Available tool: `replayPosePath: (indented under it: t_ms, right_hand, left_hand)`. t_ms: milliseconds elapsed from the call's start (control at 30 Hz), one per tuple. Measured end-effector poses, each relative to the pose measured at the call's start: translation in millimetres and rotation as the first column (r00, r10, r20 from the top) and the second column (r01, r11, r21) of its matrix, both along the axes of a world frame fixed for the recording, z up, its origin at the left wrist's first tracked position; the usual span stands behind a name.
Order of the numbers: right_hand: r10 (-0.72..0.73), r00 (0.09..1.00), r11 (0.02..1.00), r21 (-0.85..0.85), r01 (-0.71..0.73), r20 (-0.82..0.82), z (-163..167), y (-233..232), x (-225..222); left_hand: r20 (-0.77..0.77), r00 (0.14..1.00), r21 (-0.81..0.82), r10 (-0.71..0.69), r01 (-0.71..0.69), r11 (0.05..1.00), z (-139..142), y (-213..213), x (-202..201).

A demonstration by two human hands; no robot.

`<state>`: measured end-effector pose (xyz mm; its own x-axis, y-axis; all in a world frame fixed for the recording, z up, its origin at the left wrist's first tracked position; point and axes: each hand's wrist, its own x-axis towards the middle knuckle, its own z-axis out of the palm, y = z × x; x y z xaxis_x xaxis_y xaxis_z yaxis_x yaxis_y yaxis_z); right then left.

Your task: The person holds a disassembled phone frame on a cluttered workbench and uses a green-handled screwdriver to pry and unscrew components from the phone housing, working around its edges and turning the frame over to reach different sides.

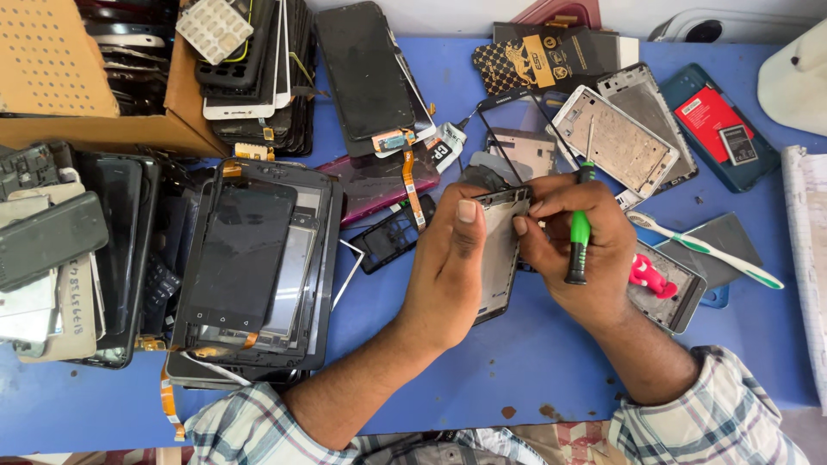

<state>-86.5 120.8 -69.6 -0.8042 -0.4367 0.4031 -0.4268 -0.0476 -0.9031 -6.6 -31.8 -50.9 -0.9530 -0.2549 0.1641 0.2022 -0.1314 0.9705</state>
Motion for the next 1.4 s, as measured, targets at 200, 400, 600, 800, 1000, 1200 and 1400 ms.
replayPosePath:
  t_ms: [200,400,600,800,1000,1200,1400]
  right_hand:
    - [0.010,1.000,1.000,-0.024,-0.010,0.024,1,-1,2]
    - [-0.008,1.000,1.000,0.010,0.008,-0.012,0,1,3]
    - [-0.042,0.999,0.997,0.065,0.043,-0.006,-1,0,2]
    - [-0.075,0.997,0.993,0.094,0.077,-0.028,-1,0,2]
    - [-0.114,0.991,0.979,0.164,0.125,-0.074,-3,0,2]
    - [-0.106,0.981,0.976,0.172,0.135,-0.164,-3,3,3]
    - [-0.100,0.993,0.993,0.064,0.103,-0.056,1,8,2]
  left_hand:
    - [-0.005,1.000,0.030,-0.023,0.023,0.999,1,1,0]
    - [-0.017,0.999,0.062,-0.043,0.044,0.997,-2,2,1]
    - [0.009,0.999,0.085,-0.032,0.031,0.996,-5,3,-3]
    - [0.017,0.999,0.075,-0.029,0.028,0.997,-6,4,-3]
    - [0.039,0.999,0.077,-0.028,0.025,0.997,-4,4,-4]
    - [0.046,0.998,0.064,-0.035,0.032,0.997,-3,8,-1]
    - [0.039,0.978,0.358,-0.203,0.176,0.917,0,9,0]
